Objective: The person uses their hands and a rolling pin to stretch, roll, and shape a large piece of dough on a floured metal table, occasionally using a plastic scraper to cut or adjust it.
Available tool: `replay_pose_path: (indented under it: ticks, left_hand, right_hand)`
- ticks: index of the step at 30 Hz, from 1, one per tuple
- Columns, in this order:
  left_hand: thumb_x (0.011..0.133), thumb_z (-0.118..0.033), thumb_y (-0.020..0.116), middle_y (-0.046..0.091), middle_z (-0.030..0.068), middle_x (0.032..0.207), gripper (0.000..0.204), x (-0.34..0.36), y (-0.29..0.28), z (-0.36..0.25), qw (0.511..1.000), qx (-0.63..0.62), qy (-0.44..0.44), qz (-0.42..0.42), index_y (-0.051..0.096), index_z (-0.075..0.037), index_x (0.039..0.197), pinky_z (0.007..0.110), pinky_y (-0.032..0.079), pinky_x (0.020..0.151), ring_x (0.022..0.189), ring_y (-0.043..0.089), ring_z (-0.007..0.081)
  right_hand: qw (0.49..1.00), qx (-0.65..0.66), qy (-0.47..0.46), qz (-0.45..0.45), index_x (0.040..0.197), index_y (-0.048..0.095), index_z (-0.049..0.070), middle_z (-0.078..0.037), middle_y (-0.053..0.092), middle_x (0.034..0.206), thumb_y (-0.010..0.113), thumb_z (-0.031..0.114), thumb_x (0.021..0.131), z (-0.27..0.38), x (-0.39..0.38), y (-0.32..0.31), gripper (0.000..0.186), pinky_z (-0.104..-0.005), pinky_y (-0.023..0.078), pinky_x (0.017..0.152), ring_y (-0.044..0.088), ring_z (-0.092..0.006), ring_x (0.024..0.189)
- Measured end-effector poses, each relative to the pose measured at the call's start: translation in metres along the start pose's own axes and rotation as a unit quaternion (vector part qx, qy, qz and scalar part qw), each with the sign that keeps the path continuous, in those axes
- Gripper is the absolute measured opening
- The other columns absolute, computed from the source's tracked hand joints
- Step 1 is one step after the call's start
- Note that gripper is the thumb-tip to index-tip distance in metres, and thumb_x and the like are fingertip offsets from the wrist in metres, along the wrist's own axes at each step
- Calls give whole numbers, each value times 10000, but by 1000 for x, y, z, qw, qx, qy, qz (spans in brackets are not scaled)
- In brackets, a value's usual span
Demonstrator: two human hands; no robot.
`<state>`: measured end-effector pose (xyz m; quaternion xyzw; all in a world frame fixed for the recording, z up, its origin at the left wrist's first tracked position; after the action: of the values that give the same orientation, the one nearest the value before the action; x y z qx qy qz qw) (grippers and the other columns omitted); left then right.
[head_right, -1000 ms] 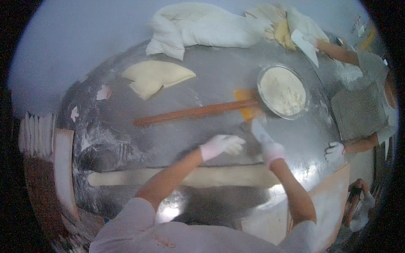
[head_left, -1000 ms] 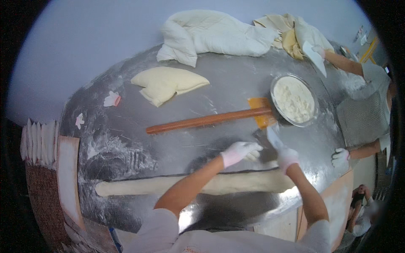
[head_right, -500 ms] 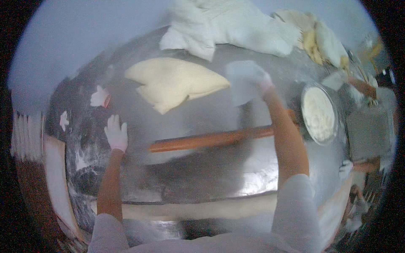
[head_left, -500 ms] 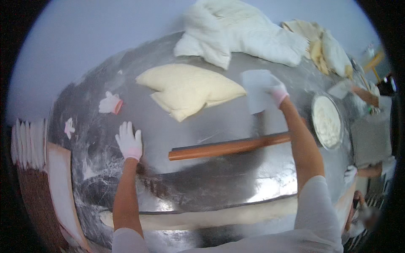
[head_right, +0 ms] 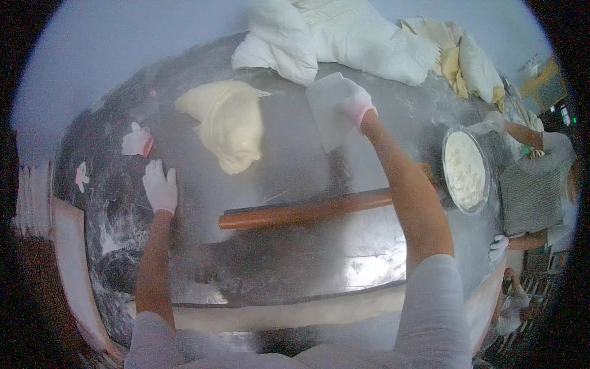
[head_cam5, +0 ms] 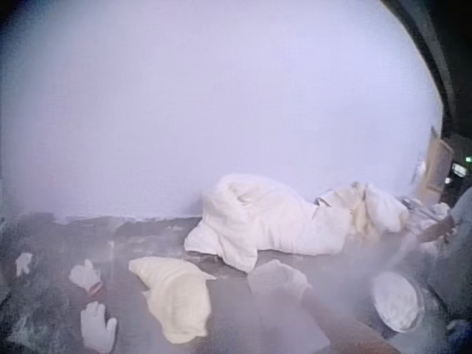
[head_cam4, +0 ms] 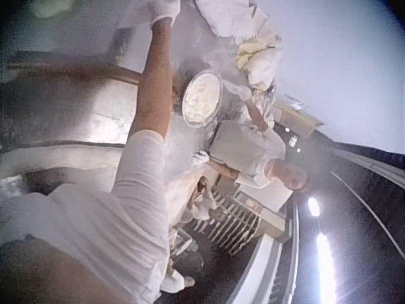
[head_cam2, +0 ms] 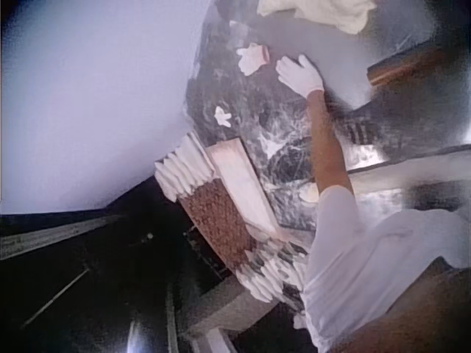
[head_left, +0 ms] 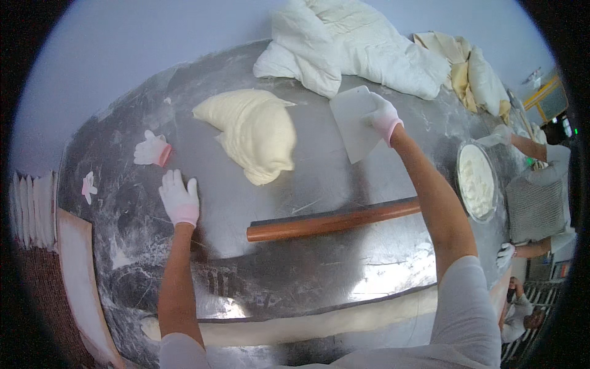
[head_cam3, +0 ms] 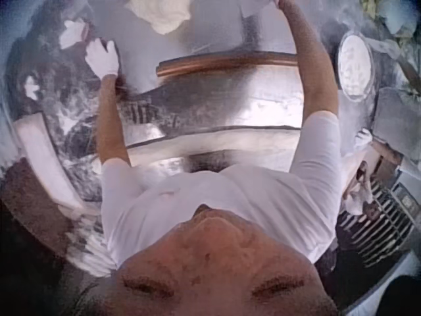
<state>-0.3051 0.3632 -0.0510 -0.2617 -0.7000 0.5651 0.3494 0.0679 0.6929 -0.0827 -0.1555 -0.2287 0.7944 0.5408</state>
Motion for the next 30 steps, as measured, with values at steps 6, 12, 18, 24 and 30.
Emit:
replay_pose_path:
  ticks: [6,12,18,24,30]
  left_hand:
    - [867,-339,558,458,229,1331,513,3,19,-7,1000,-14,17,-2,499,7,1240,516,269,1067,1272,383,381]
    - [854,-335,566,475,216,1310,516,24,30,2,999,-24,22,-26,502,13,1230,503,280,1057,1262,401,366]
    - [854,-267,570,526,211,1243,473,57,29,21,996,-65,-3,-58,505,26,1220,463,318,1024,1195,464,350]
    - [874,-199,534,509,232,1274,478,70,29,32,963,-229,-51,-129,467,36,1285,423,342,1032,1202,470,358]
    - [924,-162,509,578,157,1231,372,55,40,81,799,-528,-182,-223,525,34,1241,348,428,962,1133,547,233]
  right_hand:
    - [958,-206,-169,103,1279,531,35,-97,623,1207,582,86,828,64,41,100,457,-326,466,913,598,-206,1064]
    - [959,-123,-236,98,1276,528,98,-165,567,1261,483,337,918,164,37,210,433,-370,413,986,532,-313,1168]
    - [981,-77,-153,88,1286,532,107,-177,574,1250,551,344,873,116,82,185,476,-371,415,995,543,-326,1160]
    - [928,-145,-256,231,1296,536,116,-189,582,1239,620,350,827,187,66,304,530,-371,417,1004,553,-338,1151]
    - [882,-109,-343,305,1258,557,88,-204,598,1212,651,335,808,312,-55,303,522,-382,439,973,576,-336,1124]
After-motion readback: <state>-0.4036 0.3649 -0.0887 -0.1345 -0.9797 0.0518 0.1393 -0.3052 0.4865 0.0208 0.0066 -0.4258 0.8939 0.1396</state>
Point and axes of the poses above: each hand's wrist, its own x-axis towards the middle knuckle, its own y-axis out of the palm, z = x × y, the point moved 10 cm from there along x, towards the middle knuckle
